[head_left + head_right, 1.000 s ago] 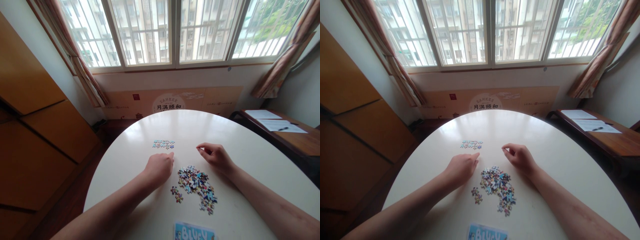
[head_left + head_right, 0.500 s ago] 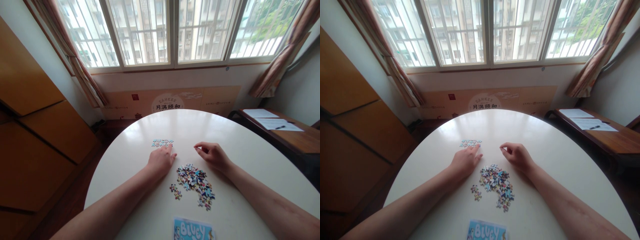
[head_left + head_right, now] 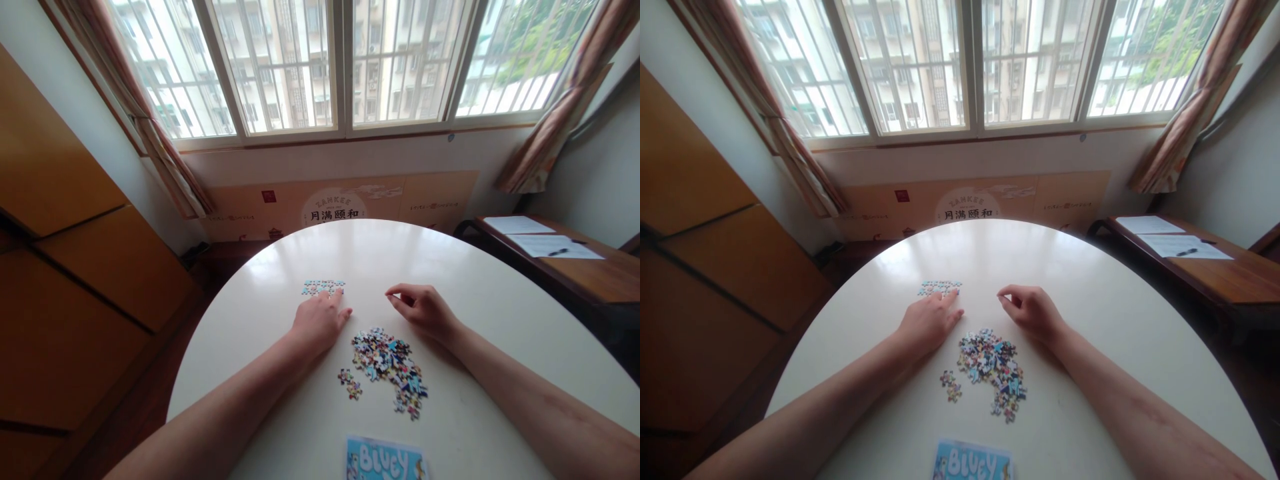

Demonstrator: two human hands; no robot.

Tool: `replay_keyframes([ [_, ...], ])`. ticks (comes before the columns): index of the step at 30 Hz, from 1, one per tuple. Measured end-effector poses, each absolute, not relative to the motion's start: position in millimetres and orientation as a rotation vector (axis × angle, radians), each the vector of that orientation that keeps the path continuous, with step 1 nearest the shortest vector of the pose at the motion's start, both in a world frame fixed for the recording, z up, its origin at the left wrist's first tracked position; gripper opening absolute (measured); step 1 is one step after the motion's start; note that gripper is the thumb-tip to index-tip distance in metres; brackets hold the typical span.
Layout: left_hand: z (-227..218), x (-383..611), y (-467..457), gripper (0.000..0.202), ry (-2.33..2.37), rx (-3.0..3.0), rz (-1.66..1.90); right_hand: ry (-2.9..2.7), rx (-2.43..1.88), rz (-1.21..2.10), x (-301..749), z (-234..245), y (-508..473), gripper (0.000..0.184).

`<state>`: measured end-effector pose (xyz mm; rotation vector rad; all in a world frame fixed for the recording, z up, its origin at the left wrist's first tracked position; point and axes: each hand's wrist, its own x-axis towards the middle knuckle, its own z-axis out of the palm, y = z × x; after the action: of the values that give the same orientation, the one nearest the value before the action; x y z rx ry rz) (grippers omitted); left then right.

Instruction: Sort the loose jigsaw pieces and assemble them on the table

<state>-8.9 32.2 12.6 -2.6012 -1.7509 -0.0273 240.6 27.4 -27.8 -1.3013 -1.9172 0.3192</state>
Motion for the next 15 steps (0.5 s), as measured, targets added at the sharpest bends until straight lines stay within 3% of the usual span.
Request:
replay_keyframes([
  [7,14.5,-9.9,27.5,0.053,-1.709,-2.612,-0.108,-1.909,-1.306,0.334,241.1,-29.6,28.4,0.023],
  [12,24.9,-17.8,20.4,0.031,-1.489,-2.820,-0.266,-1.938,-1.308,0.330,244.0,-24.6,27.1,0.023],
  [15,29.5,-23.1,20.8,0.029,-1.274,-3.002,-0.244,-2.077,-1.289,0.445,246.1,-14.4,22.6,0.020],
])
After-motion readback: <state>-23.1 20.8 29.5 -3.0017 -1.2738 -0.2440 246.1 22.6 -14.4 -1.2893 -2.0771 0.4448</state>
